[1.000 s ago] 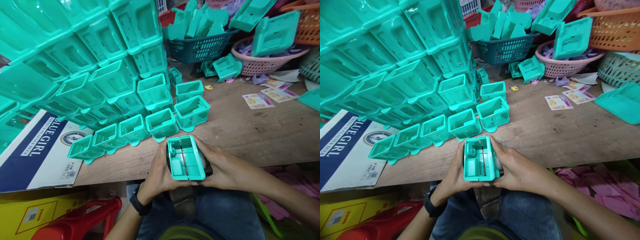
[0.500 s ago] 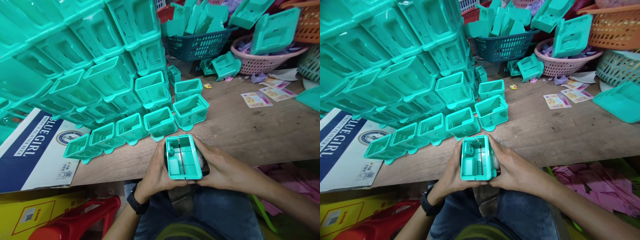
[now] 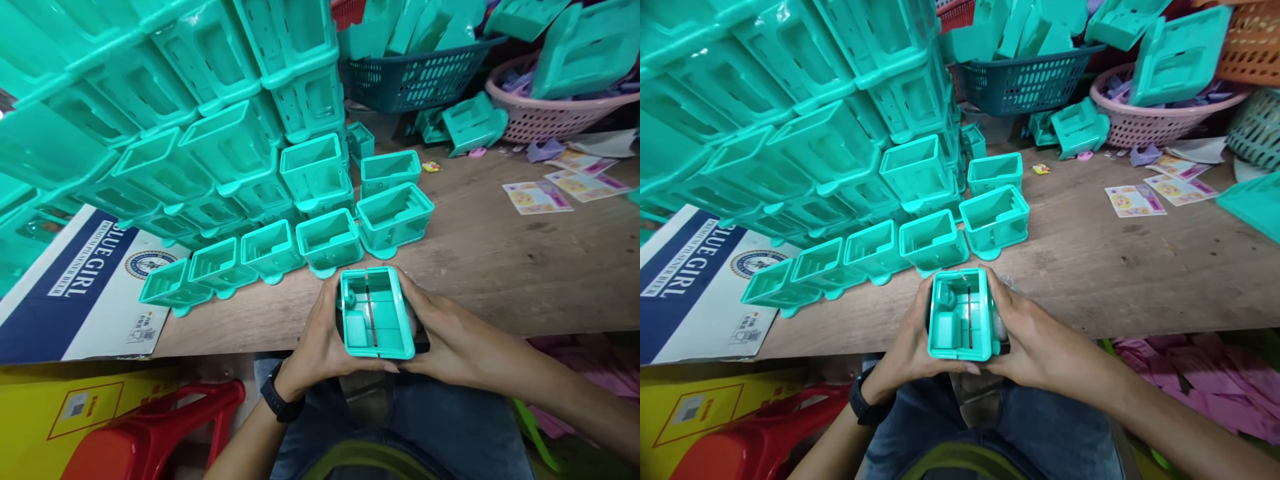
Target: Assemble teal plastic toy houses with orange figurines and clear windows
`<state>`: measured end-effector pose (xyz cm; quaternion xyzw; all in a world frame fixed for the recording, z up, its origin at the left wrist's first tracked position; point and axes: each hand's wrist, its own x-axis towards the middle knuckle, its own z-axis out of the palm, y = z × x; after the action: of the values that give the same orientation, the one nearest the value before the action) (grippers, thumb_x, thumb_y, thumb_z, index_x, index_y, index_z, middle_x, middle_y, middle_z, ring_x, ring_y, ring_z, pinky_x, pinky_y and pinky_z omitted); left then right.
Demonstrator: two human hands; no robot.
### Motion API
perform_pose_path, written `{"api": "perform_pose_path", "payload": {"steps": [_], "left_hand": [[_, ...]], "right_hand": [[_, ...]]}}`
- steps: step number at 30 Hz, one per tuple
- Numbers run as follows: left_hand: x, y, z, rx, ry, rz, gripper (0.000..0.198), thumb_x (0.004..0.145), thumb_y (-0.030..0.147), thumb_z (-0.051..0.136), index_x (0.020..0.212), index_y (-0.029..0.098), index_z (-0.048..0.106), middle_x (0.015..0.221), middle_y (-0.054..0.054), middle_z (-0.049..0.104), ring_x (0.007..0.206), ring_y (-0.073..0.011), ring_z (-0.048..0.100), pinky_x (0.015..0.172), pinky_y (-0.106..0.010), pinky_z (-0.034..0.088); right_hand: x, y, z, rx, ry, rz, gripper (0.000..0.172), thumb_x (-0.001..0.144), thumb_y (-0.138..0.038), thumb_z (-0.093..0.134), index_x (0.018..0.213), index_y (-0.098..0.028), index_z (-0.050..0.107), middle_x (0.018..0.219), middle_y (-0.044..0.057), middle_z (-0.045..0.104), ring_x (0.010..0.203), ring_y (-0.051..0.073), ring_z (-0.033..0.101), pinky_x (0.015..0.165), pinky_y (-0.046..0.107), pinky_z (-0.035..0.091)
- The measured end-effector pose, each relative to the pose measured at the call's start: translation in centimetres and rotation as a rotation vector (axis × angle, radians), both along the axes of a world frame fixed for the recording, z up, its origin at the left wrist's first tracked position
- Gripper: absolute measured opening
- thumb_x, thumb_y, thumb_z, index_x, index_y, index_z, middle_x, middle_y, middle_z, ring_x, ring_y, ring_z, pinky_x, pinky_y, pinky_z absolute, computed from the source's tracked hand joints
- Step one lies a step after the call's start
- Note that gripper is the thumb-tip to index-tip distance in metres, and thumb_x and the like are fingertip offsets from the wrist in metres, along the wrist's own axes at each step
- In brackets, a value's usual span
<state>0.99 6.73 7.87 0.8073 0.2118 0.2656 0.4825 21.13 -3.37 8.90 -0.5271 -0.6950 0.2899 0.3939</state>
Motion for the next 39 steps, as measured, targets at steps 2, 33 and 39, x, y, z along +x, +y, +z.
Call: {"api": "perform_pose_path", "payload": {"steps": [2,33,39], "left_hand": [[0.0,-0.5,-0.3,-0.06,0.001,-0.001,0.126,0.059,0.06,0.097,0.159,0.031,0.024,0.155,-0.013,0.046,0.145,-0.0386,0.046,0.124,-0.058,0.036],[0.0,-2.8,0.3,-0.209,-0.107,0.313,0.082,0.056,0.031,0.093,0.126,0.023,0.049,0.117,-0.006,0.071,0.106,-0.0299,0.071,0.093,-0.043,0.06],[-1.5,-0.9,1.0,-0.105,-0.038,0.138,0.087,0.054,0.024,0.092,0.134,0.023,0.056,0.139,-0.011,0.061,0.132,-0.0372,0.058,0.114,-0.053,0.047]], "right_hand": [[-0.4,0.0,-0.1,0.005,0.005,-0.023,0.124,0.073,-0.019,0.085,0.167,-0.031,0.004,0.158,0.014,0.05,0.132,0.033,0.063,0.098,0.039,0.061],[-2.9,-1.6,-1.3,-0.213,-0.248,-0.336,0.096,0.076,-0.032,0.07,0.157,-0.007,0.025,0.114,0.024,0.075,0.089,0.039,0.078,0.066,0.046,0.064],[1.2,-1.4,-0.3,-0.176,-0.07,-0.245,0.051,0.095,-0.061,0.059,0.131,-0.028,0.071,0.114,0.01,0.08,0.105,0.035,0.076,0.084,0.048,0.065]]}}
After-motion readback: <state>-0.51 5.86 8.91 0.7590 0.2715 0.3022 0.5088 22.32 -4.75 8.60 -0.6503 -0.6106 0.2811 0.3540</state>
